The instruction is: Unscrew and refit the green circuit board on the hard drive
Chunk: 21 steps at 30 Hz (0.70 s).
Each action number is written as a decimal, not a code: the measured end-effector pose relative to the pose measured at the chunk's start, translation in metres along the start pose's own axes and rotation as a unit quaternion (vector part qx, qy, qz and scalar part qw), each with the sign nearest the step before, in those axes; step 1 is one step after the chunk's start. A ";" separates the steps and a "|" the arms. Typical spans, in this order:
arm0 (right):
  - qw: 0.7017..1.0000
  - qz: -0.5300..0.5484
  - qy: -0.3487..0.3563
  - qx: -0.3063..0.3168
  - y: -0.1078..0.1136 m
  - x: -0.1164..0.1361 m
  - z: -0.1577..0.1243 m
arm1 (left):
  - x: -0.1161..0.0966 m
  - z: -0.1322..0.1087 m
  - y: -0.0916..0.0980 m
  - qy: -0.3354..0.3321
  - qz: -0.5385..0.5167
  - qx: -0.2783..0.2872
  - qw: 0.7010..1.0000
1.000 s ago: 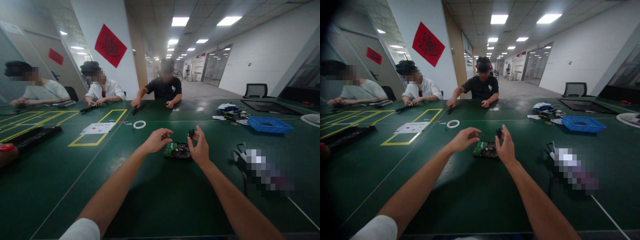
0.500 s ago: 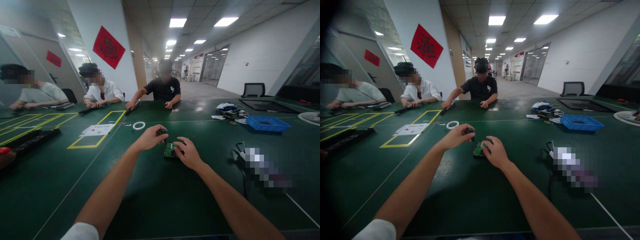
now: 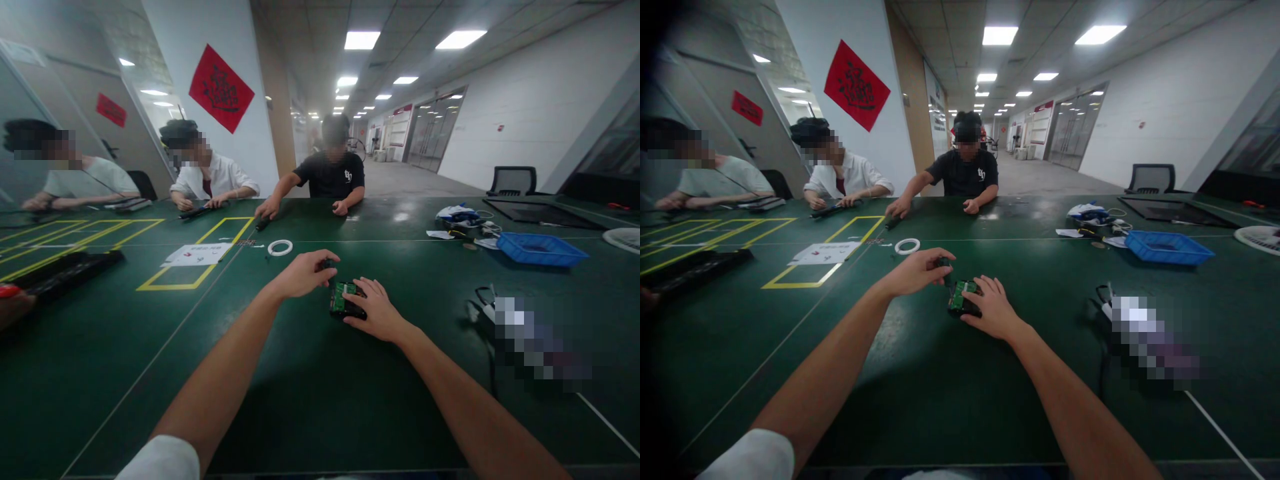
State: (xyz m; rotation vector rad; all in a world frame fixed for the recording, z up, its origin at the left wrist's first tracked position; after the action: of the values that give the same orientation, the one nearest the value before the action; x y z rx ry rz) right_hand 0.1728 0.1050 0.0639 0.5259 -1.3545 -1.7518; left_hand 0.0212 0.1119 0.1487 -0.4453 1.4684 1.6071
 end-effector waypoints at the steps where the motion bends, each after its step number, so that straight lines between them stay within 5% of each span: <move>1: 1.000 0.001 -0.001 0.001 -0.001 -0.001 0.000 | 0.000 0.000 0.000 0.000 0.004 -0.002 1.000; 21: 0.999 0.023 -0.013 0.025 -0.006 -0.005 -0.001 | 0.000 0.001 -0.006 -0.001 0.012 -0.007 1.000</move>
State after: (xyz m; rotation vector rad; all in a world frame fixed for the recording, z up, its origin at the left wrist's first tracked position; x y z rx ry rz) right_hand 0.1744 0.1086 0.0570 0.4965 -1.4210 -1.6977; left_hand 0.0263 0.1120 0.1455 -0.4360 1.4663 1.6379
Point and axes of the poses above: each hand's wrist, its own z-axis towards the middle knuckle, its own y-axis out of the back of the hand, x = y × z, the point moved 10 cm from there along z, towards the middle knuckle, and after that the axes turned 3 degrees about y, right-handed, at the moved point
